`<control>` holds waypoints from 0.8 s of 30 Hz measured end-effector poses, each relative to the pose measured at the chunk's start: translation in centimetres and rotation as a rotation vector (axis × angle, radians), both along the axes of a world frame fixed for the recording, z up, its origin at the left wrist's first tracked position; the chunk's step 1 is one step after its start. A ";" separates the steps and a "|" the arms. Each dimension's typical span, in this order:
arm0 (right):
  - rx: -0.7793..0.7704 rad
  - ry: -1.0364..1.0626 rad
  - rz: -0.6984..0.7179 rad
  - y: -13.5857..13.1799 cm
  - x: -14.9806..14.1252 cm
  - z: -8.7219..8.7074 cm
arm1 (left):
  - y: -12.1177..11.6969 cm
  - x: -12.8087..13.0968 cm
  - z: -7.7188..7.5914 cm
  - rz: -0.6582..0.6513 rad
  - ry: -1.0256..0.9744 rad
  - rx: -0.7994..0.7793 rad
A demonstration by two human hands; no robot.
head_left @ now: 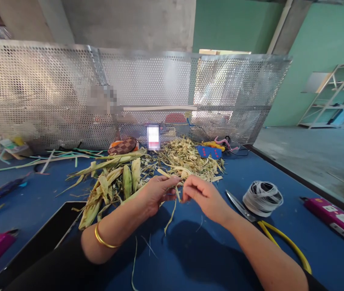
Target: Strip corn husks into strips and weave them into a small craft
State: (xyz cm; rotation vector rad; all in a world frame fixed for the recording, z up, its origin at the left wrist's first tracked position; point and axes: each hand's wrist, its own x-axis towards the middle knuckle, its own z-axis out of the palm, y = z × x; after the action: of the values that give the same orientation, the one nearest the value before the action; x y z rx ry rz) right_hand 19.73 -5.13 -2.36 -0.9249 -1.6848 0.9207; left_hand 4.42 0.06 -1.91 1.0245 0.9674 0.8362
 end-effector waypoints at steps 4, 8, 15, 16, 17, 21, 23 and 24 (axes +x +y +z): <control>0.085 -0.147 0.057 -0.3 0.0 0.1 | -0.1 0.1 -0.6 -0.031 0.132 0.205; -0.010 0.104 0.060 0.0 0.6 0.8 | -0.3 0.1 -0.8 -0.138 0.250 0.362; -0.255 0.401 0.107 0.8 1.6 1.0 | -0.9 0.0 0.6 -0.429 0.232 0.377; -0.303 0.431 0.113 0.9 1.6 0.8 | -1.0 0.0 0.8 -0.456 0.214 0.383; -0.352 0.465 0.107 1.1 1.5 0.5 | -1.1 0.0 1.0 -0.467 0.183 0.389; -0.520 0.583 0.017 2.0 1.0 -0.7 | -1.0 0.0 1.2 -0.333 0.065 0.418; -0.561 0.588 0.008 2.2 0.7 -1.1 | -0.7 0.0 1.0 -0.214 0.067 0.427; -0.557 0.574 0.013 2.1 0.5 -1.2 | -0.5 -0.1 0.8 -0.152 0.074 0.424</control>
State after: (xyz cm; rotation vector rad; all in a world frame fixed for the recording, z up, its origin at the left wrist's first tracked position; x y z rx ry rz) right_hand 20.26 -3.07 -3.55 -0.8850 -0.9578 1.5370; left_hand 4.35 -0.44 -1.14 1.4832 0.7765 0.9006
